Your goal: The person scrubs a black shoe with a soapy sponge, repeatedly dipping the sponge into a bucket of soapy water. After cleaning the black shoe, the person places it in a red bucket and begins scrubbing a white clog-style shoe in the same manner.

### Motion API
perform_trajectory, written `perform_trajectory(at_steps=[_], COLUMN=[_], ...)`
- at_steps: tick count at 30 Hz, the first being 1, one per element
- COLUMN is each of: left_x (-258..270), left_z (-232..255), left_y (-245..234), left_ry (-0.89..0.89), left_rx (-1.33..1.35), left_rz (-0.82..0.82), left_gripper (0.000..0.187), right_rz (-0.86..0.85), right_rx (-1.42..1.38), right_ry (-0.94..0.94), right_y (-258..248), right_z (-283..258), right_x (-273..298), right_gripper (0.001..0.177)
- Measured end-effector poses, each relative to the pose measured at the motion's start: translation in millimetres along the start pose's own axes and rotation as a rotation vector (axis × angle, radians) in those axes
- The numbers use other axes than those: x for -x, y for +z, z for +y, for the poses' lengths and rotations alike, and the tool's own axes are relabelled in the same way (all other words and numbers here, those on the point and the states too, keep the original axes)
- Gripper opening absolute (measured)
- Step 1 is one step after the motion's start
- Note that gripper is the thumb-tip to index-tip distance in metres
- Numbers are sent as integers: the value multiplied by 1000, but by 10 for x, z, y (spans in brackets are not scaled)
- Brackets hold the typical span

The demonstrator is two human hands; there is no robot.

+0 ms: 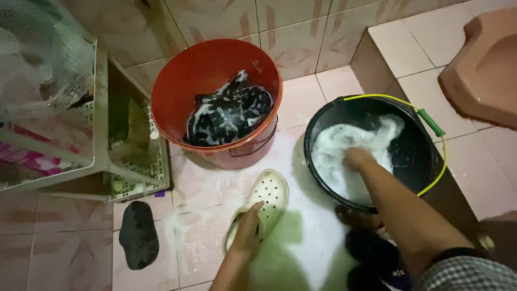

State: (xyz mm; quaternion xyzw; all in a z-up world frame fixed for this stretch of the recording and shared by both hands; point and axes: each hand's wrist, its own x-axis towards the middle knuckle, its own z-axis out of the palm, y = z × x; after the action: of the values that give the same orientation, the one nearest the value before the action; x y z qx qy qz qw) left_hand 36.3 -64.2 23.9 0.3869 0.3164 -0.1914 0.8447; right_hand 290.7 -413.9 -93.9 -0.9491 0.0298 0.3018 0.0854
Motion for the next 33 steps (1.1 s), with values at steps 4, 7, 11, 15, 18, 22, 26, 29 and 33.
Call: perform_trajectory(at_steps=[4,7,11,15,18,22,26,29,33], left_x=[-60,-100,-157,-323,-351,-447,-479,-480,-435], left_z=[-37,-54,-136,-204,-272,-310,-311,-325,-277], left_y=[-36,-79,-128,-172,-228,-251,-267,-276,-246], left_ry=[-25,5,55,124,142,182,163,184,69], left_rx=[2,-60,-100,-208,-197,-189,-253,-255,-310], left_rz=[7,11,58,210,169,193,274,237,325], left_gripper=[58,59,64,73,80,79,76,76,79], right_rz=[-215,-2,-181,-79,28,-173,106,-148,59], right_rx=[-181,-19,-152,-98,-22,-229,-75,-248,-140], right_ry=[-113,-19,-53,-53,28,-96,33,-49,-4], right_y=[95,14,178,-14,27,51,5,107,-13], right_z=[78,87,81,147,89,109,90,89,75], right_x=[9,-45,41,-29,-31,-37,-77,-21,-82], right_gripper=[36,35,35,35,35,34,34,34,34])
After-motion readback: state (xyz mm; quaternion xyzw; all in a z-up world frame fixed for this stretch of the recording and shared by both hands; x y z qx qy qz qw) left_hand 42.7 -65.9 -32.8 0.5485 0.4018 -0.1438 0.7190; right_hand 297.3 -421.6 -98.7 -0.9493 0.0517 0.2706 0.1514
